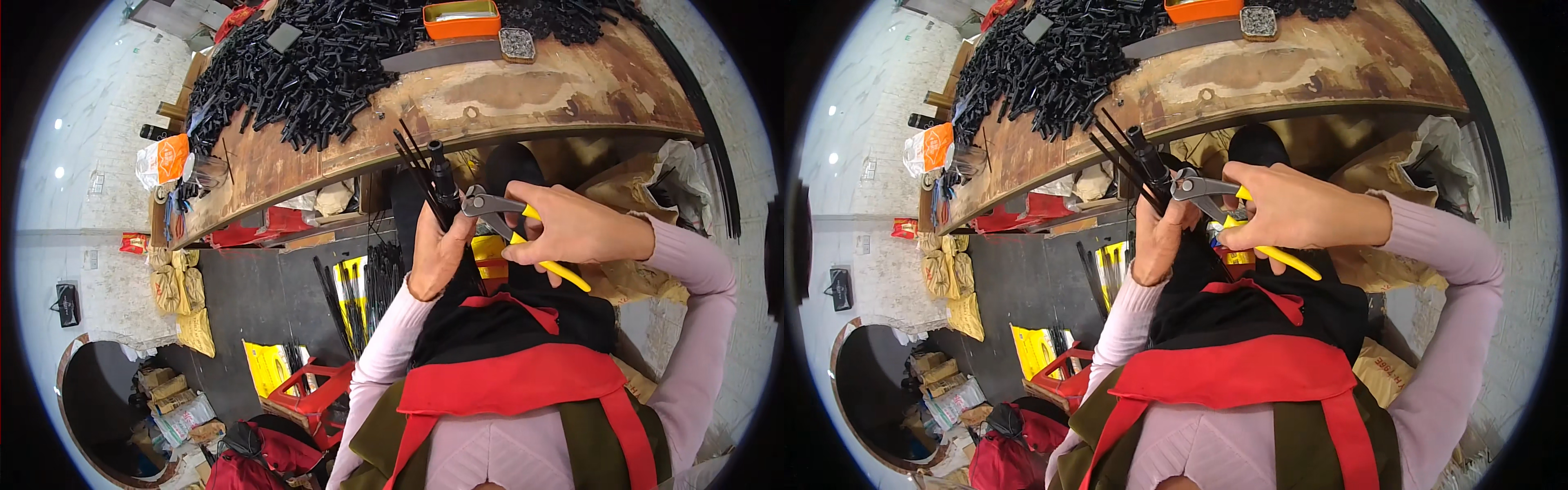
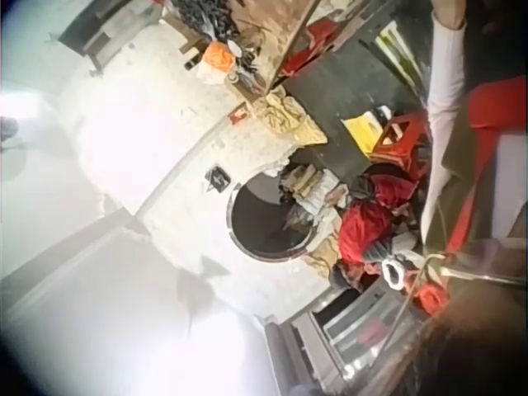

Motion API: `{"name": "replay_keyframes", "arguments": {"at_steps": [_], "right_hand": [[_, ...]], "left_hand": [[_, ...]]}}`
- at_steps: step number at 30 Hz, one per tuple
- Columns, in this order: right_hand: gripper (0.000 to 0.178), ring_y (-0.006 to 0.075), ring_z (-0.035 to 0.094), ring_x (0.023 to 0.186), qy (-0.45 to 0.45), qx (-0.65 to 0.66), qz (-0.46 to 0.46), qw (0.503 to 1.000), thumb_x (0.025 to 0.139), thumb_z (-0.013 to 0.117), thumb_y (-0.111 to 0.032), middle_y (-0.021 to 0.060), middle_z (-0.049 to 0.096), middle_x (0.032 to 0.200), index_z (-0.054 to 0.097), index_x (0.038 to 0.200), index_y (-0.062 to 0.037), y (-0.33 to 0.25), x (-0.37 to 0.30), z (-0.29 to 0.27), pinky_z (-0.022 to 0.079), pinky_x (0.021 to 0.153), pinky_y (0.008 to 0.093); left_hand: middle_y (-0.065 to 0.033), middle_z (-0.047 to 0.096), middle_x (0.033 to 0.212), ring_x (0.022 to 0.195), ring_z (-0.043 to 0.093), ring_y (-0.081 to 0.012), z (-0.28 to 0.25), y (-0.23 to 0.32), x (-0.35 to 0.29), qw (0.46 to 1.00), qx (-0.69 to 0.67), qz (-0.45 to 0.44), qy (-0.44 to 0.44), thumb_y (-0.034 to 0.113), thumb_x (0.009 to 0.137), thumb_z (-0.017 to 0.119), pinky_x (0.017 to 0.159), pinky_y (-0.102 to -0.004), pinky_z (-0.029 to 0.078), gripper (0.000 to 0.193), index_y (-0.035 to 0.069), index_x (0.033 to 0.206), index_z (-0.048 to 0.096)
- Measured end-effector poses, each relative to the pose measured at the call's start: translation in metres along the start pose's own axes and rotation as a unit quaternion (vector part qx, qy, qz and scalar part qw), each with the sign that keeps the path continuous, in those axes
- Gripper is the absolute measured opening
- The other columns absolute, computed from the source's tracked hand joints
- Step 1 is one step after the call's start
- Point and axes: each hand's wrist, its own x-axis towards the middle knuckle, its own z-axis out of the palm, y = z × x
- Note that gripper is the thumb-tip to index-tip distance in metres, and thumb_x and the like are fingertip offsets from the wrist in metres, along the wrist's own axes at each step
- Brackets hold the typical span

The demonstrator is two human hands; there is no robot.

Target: Assembling small black electrical components by attaching connectors and trimming wires.

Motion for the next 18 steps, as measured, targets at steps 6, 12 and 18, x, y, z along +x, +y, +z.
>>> {"name": "replay_keyframes", "arguments": {"at_steps": [6,12,18], "right_hand": [[0.043,0.0221,0.062,0.051,0.039,-0.065,-0.027,0.997,0.080,0.074,-0.014,0.0120,0.059,0.063,0.040,0.103,-0.0004,0.009,0.001,0.004,0.047,0.047,0.0334],[0.050,0.0323,0.061,0.060,0.161,-0.225,-0.215,0.936,0.072,0.078,-0.020,0.0138,0.060,0.070,0.041,0.101,-0.0034,0.039,0.014,0.011,0.046,0.055,0.0384],[0.049,0.0326,0.061,0.060,0.191,-0.233,-0.245,0.922,0.072,0.079,-0.021,0.0139,0.061,0.071,0.042,0.100,-0.0033,0.041,0.017,0.006,0.047,0.055,0.0379]], "left_hand": [[0.0024,0.046,0.069,0.057,0.038,-0.0057,-0.009,0.008,-0.007,0.997,-0.020,-0.034,-0.061,0.010,0.096,0.054,0.051,-0.0226,0.030,0.008,0.005,0.095,0.047],[0.0002,0.045,0.065,0.054,0.039,-0.0075,-0.017,0.008,-0.008,0.991,-0.081,-0.044,-0.096,0.001,0.090,0.052,0.049,-0.0228,0.030,0.007,0.004,0.091,0.045],[-0.0005,0.045,0.062,0.051,0.039,-0.0074,-0.012,0.006,-0.007,0.997,-0.039,-0.019,-0.057,-0.001,0.086,0.050,0.046,-0.0231,0.030,0.007,0.004,0.088,0.045]]}}
